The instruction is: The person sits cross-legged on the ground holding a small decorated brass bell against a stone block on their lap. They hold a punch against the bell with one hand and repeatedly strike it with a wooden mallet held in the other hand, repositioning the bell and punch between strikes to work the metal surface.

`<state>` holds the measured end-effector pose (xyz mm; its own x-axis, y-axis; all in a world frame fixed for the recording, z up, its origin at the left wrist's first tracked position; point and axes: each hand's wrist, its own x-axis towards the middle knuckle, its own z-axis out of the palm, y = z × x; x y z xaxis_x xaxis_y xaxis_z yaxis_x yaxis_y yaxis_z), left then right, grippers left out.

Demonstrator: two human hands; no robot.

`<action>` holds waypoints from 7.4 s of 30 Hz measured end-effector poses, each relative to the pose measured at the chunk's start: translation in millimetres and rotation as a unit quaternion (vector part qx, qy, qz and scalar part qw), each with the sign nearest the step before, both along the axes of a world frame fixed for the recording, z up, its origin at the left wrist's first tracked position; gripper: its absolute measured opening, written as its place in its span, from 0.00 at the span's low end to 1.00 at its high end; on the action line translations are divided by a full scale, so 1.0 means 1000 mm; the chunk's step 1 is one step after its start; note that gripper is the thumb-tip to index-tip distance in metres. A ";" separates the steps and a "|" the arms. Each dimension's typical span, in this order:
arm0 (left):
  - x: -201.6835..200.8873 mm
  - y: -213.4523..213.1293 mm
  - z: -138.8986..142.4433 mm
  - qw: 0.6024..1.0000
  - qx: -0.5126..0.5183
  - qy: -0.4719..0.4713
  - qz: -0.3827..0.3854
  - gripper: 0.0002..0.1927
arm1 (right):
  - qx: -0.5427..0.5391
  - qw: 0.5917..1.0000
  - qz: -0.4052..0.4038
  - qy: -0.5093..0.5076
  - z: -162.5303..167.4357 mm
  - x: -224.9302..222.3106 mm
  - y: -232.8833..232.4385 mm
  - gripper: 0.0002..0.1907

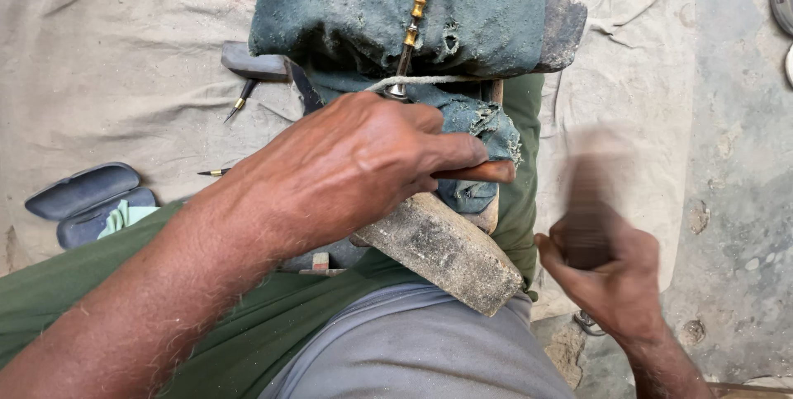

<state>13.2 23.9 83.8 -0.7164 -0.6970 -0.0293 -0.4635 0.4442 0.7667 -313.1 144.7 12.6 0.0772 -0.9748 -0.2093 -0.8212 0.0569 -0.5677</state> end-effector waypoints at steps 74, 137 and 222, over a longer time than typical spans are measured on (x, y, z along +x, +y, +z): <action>0.028 0.005 0.000 0.998 -0.026 0.060 0.001 0.22 | -0.071 0.996 0.058 0.022 0.042 0.004 -0.015 0.15; -0.014 0.085 -0.048 0.858 -0.047 0.202 0.470 0.25 | -0.142 0.871 0.330 0.335 0.173 0.087 -0.149 0.21; 0.024 0.061 -0.044 0.844 0.020 0.249 0.475 0.21 | -0.074 0.922 0.314 0.213 0.167 0.138 -0.192 0.16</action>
<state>37.2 85.2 40.0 0.2343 -0.9693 0.0741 -0.2112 0.0237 0.9772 -175.5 -47.1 179.2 0.5780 -0.7860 -0.2195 -0.8161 -0.5581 -0.1504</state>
